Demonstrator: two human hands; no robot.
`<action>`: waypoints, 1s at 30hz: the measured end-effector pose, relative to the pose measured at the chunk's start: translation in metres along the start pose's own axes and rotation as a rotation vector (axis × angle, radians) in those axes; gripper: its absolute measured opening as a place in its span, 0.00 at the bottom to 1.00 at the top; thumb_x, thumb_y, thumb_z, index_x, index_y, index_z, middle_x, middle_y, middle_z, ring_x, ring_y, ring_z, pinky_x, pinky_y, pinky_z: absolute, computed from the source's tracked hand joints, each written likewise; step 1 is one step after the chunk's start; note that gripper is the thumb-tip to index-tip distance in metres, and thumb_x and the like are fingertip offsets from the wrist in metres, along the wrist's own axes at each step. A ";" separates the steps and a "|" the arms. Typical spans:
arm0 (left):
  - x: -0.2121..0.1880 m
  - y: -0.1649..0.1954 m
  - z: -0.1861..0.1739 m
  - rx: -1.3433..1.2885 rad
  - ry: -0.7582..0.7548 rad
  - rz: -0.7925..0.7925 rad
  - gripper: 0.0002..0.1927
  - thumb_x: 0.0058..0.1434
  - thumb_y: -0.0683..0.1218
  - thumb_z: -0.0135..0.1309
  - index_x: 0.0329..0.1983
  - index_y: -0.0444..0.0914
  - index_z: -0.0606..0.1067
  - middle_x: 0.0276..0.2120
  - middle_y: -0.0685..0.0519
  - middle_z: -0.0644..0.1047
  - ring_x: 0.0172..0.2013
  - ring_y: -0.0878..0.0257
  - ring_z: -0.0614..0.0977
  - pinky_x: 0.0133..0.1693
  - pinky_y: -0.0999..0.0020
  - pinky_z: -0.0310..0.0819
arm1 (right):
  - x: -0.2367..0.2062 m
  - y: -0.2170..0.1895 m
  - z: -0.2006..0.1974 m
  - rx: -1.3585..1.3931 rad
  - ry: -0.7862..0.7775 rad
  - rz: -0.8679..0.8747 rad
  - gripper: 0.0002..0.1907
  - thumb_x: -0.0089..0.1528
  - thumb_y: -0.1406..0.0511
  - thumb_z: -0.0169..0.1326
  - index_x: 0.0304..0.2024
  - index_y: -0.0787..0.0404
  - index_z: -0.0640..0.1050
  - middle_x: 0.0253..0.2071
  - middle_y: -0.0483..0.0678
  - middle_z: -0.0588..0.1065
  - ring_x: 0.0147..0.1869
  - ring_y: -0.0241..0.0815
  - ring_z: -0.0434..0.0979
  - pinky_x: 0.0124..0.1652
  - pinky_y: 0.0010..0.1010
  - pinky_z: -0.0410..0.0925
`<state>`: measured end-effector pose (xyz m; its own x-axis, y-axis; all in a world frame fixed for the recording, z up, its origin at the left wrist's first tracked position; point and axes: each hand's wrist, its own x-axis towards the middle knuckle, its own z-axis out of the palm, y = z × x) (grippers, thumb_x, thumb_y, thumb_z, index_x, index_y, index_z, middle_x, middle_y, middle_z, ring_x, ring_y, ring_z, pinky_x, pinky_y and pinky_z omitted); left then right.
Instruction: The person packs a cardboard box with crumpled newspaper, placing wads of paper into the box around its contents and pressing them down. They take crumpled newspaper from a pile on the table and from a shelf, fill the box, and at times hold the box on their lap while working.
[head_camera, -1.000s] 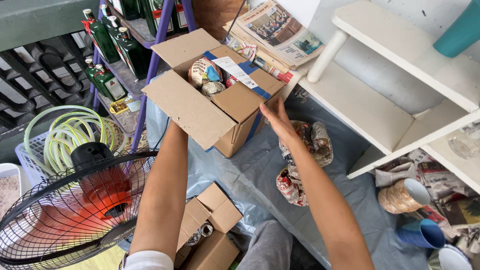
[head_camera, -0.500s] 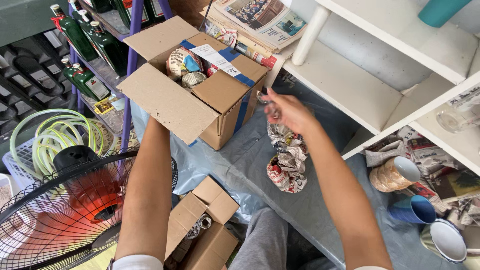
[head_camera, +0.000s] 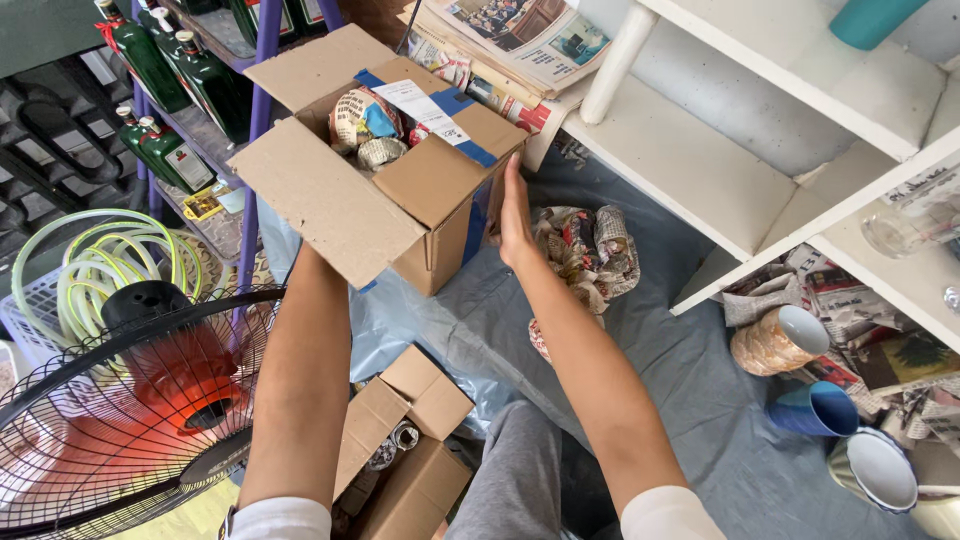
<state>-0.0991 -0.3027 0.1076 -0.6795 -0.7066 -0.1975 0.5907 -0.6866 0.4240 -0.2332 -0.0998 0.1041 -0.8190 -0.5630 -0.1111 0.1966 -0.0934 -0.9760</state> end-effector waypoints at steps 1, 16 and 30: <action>-0.002 -0.001 -0.003 -0.006 -0.006 0.004 0.24 0.73 0.59 0.43 0.57 0.35 0.69 0.46 0.48 0.77 0.47 0.56 0.81 0.47 0.60 0.77 | -0.002 0.001 0.000 -0.038 0.035 -0.030 0.54 0.57 0.30 0.38 0.75 0.53 0.56 0.77 0.46 0.56 0.78 0.45 0.52 0.68 0.46 0.51; -0.047 -0.035 -0.114 -0.076 -0.189 -0.049 0.25 0.73 0.60 0.42 0.58 0.36 0.69 0.48 0.47 0.76 0.49 0.57 0.79 0.50 0.59 0.75 | -0.096 0.043 -0.038 -0.086 0.126 -0.054 0.51 0.62 0.33 0.30 0.77 0.51 0.40 0.80 0.46 0.38 0.82 0.43 0.35 0.71 0.46 0.41; -0.118 -0.042 -0.142 -0.077 -0.287 -0.111 0.25 0.73 0.60 0.42 0.59 0.36 0.68 0.50 0.47 0.75 0.51 0.57 0.78 0.52 0.59 0.73 | -0.156 0.041 -0.056 0.199 -0.001 -0.086 0.48 0.63 0.34 0.30 0.77 0.52 0.50 0.78 0.44 0.53 0.79 0.42 0.52 0.71 0.39 0.49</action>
<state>0.0183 -0.2152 -0.0126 -0.8301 -0.5572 0.0233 0.5301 -0.7754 0.3431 -0.1275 0.0308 0.0710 -0.8368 -0.5467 -0.0292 0.2289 -0.3008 -0.9258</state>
